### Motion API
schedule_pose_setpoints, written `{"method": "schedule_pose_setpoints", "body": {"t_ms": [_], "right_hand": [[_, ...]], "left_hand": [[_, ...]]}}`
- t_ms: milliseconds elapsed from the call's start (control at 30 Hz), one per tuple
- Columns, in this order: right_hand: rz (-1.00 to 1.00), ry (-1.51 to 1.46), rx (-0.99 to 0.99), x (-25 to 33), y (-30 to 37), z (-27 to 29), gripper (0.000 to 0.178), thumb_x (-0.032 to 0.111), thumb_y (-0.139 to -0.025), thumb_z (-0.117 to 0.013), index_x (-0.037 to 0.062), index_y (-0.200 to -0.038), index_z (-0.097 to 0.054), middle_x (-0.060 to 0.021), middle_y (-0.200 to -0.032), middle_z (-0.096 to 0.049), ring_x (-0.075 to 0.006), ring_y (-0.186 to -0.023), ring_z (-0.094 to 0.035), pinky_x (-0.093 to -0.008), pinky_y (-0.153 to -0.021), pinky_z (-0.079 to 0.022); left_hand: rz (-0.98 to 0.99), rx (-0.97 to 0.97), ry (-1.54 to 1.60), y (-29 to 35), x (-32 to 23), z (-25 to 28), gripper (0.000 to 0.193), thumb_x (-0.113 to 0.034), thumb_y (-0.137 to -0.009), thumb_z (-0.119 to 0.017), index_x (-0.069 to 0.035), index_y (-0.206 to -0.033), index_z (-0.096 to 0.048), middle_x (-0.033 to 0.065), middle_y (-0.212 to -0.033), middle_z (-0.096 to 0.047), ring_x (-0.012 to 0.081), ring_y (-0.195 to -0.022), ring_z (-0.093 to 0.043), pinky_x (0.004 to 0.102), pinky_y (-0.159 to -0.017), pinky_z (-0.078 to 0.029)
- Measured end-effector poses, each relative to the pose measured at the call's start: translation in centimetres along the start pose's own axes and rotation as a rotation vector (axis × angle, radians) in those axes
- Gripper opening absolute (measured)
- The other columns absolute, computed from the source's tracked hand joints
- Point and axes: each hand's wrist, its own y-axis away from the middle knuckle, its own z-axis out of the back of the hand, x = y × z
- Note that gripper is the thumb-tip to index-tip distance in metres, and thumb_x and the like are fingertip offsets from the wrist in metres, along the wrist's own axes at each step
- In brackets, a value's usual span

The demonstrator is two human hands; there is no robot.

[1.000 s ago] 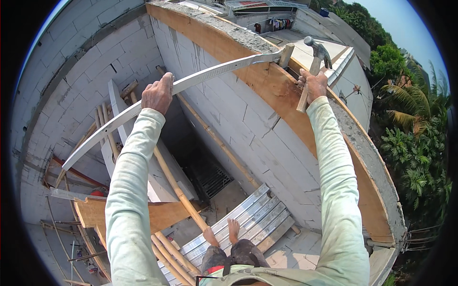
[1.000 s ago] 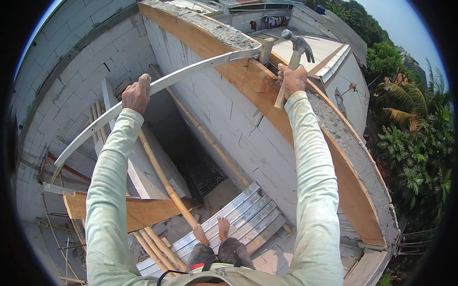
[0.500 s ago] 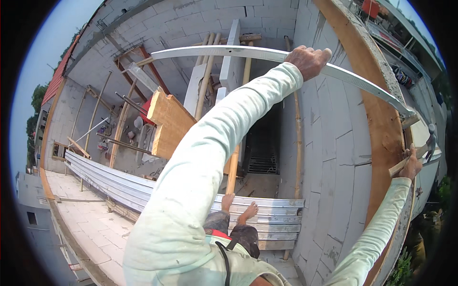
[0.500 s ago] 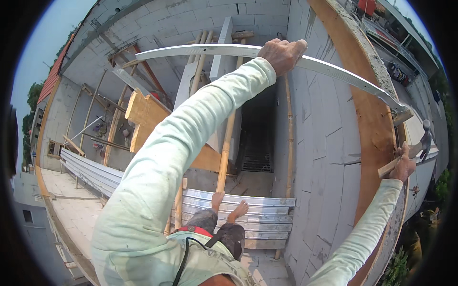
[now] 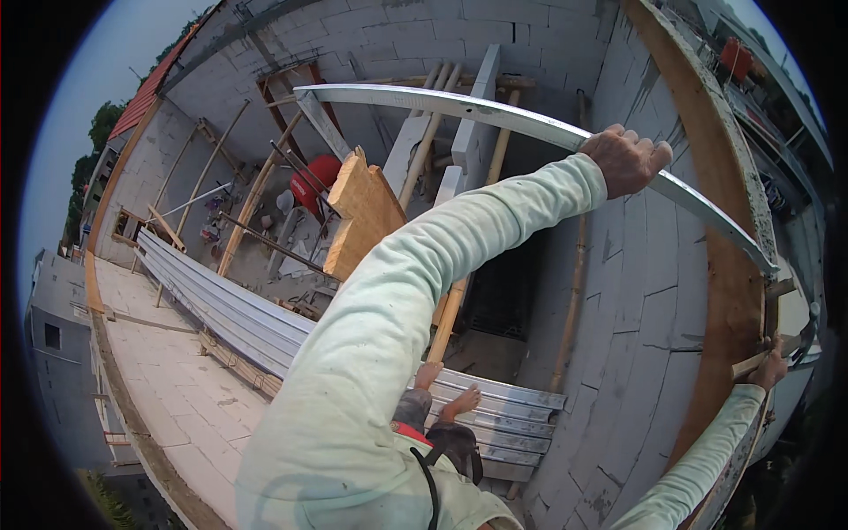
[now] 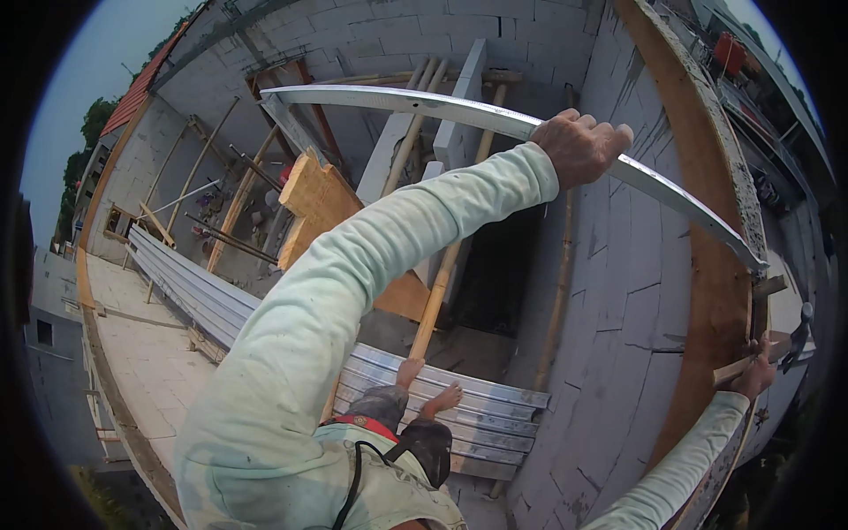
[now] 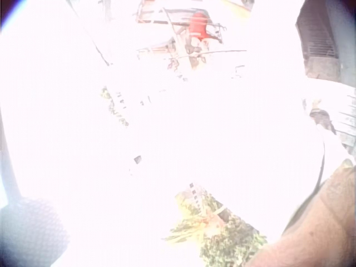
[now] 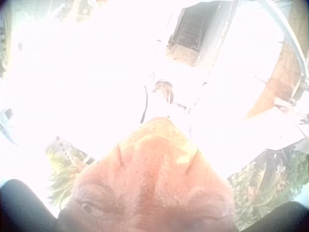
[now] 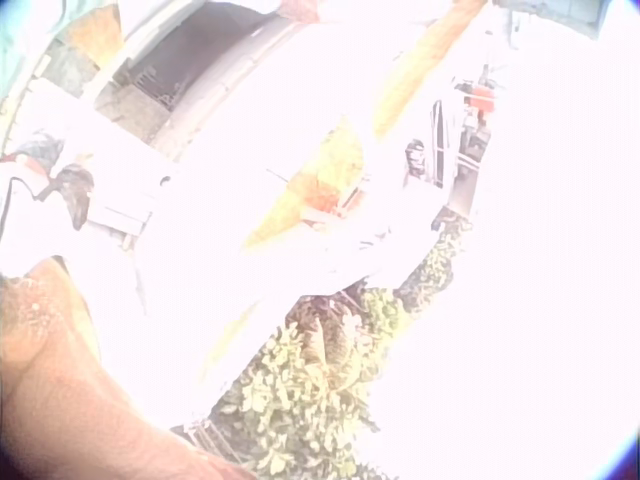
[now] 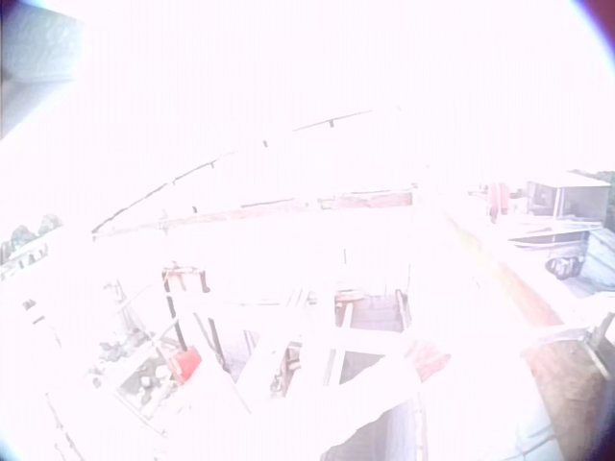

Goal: The person positions a long metal stud along the top edge of a concrete wall and secures it to a wooden board using a hammer.

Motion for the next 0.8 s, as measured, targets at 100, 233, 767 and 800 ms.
{"method": "schedule_pose_setpoints", "body": {"t_ms": [100,233,767,800], "right_hand": [[-0.011,0.044,-0.012,0.7,0.7,-0.2,0.021,0.013,-0.082,-0.065,-0.0029,-0.095,-0.060,-0.0085,-0.084,-0.061,-0.0162,-0.069,-0.059,-0.0283,-0.062,-0.049],[-0.003,0.082,0.039,0.6,1.1,-0.7,0.023,0.016,-0.082,-0.067,-0.0024,-0.093,-0.060,-0.0068,-0.079,-0.060,-0.0149,-0.065,-0.058,-0.0274,-0.059,-0.048],[0.110,0.171,-0.029,5.7,7.9,-5.8,0.024,0.013,-0.074,-0.070,-0.0068,-0.084,-0.060,-0.0094,-0.072,-0.061,-0.0166,-0.060,-0.056,-0.0305,-0.058,-0.044],[0.095,0.192,-0.024,5.6,6.8,-4.2,0.023,0.010,-0.074,-0.070,0.0003,-0.089,-0.056,-0.0054,-0.076,-0.058,-0.0146,-0.061,-0.056,-0.0286,-0.057,-0.045]], "left_hand": [[-0.004,0.022,0.005,-0.4,-0.4,0.0,0.023,-0.016,-0.080,-0.061,-0.005,-0.094,-0.045,0.0033,-0.057,-0.054,0.0171,-0.051,-0.059,0.0308,-0.049,-0.048],[-0.028,0.028,-0.032,-0.9,-0.2,0.6,0.024,-0.017,-0.080,-0.061,-0.004,-0.094,-0.046,0.0036,-0.057,-0.054,0.0175,-0.052,-0.060,0.0311,-0.049,-0.049],[0.030,-0.086,-0.050,-2.3,0.1,0.0,0.022,-0.009,-0.081,-0.061,-0.009,-0.097,-0.046,0.0017,-0.063,-0.055,0.0161,-0.060,-0.061,0.0308,-0.057,-0.049],[0.036,-0.098,-0.020,-2.7,-0.8,0.3,0.021,-0.009,-0.082,-0.060,-0.009,-0.098,-0.047,0.0018,-0.064,-0.056,0.0162,-0.060,-0.061,0.0311,-0.057,-0.050]]}}
